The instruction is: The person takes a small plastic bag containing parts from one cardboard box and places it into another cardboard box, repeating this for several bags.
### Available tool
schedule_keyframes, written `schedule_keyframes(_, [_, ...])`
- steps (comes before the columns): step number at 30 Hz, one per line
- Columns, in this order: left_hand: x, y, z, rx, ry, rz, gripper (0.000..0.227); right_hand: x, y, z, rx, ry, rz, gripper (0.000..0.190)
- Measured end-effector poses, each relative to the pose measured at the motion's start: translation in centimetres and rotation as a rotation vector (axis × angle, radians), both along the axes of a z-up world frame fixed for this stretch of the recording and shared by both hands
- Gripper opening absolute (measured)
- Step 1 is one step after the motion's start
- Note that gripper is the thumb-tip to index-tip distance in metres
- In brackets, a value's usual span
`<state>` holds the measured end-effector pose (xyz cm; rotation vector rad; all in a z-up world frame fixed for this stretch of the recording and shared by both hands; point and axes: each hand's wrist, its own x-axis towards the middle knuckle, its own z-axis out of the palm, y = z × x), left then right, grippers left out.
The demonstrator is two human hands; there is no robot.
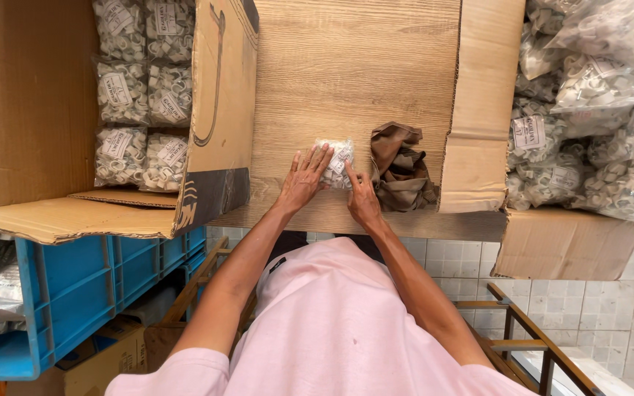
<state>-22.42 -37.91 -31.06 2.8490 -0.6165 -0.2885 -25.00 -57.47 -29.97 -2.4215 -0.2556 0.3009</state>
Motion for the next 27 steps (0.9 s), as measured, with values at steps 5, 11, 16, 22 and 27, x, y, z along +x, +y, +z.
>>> schedule_keyframes(5, [-0.2, -0.3, 0.2, 0.035, -0.018, 0.025, 0.104, 1.5, -3.5, -2.6, -0.168, -0.048, -0.065, 0.064])
schedule_keyframes(11, [-0.4, -0.2, -0.4, 0.016, -0.001, 0.039, 0.104, 5.8, -6.0, 4.3, -0.302, -0.044, -0.249, 0.095])
schedule_keyframes(16, [-0.4, -0.1, -0.5, 0.004, 0.029, 0.051, 0.104, 6.2, -6.9, -2.3, -0.376, -0.014, -0.099, 0.097])
schedule_keyframes(22, [-0.4, -0.1, -0.5, -0.039, 0.059, 0.065, 0.102, 3.8, -4.5, -3.5, -0.415, -0.449, -0.058, 0.071])
schedule_keyframes(27, [-0.8, -0.4, -1.1, 0.016, 0.014, 0.06, 0.104, 2.4, -0.2, -0.9, -0.241, -0.482, -0.098, 0.073])
